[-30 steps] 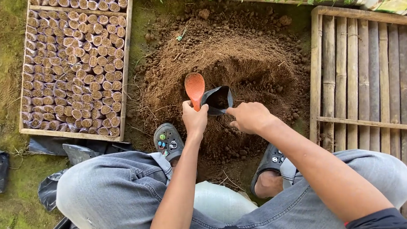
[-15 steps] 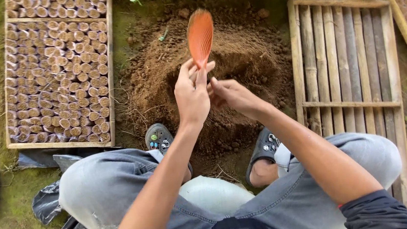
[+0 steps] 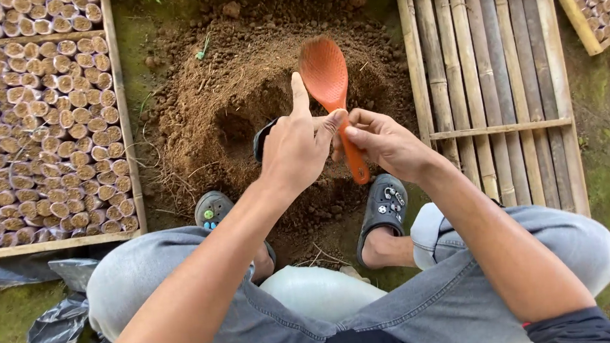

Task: The person scoops soil from a pile using an orange plastic scoop and fills black plastic planting pouches. They hold the pouch open with one hand while filling it, then place the filled pouch onto a bamboo tray.

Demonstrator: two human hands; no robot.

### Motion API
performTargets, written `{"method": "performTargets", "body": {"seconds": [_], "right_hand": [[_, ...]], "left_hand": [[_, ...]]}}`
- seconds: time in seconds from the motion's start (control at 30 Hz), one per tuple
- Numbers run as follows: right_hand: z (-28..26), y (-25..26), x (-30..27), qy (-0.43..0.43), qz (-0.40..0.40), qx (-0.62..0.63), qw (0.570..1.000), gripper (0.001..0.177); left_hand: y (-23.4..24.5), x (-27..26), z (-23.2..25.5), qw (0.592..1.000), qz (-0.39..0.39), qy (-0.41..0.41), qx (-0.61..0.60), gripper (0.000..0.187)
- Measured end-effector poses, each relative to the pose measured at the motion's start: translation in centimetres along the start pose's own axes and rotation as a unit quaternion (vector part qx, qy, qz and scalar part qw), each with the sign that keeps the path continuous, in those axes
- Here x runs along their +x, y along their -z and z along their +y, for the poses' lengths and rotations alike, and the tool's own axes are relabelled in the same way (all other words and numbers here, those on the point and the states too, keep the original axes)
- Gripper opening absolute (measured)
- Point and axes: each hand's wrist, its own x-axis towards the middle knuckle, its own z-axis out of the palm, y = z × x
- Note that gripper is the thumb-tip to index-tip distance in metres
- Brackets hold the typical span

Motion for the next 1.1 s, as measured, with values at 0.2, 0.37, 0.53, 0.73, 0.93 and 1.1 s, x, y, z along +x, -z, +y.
{"method": "performTargets", "body": {"seconds": [0.2, 0.37, 0.53, 0.73, 0.93, 1.1], "right_hand": [[9.1, 10.2, 1.8, -0.121, 0.287, -0.22, 0.924, 0.022], [19.6, 18.0, 1.2, -0.218, 0.333, -0.495, 0.772, 0.027], [25.3, 16.7, 1.0, -0.284, 0.355, -0.545, 0.704, 0.04], [24.1, 9.3, 1.1, -0.143, 0.257, -0.581, 0.759, 0.042], [23.1, 10.6, 1.2, -0.196, 0.328, -0.465, 0.799, 0.044], [22.2, 8.5, 1.4, -0.273, 0.321, -0.417, 0.805, 0.039]], "left_hand": [[5.0, 4.9, -3.1, 0.963, -0.094, -0.036, 0.249, 0.076], [8.2, 5.7, -3.7, 0.943, -0.128, 0.064, 0.302, 0.066], [8.2, 5.8, -3.9, 0.927, -0.199, 0.077, 0.309, 0.064], [7.9, 6.9, -4.7, 0.923, -0.182, 0.043, 0.335, 0.053], [7.5, 7.2, -4.3, 0.941, -0.146, -0.008, 0.306, 0.043], [6.5, 7.9, -8.2, 0.943, -0.083, -0.063, 0.315, 0.036]]}}
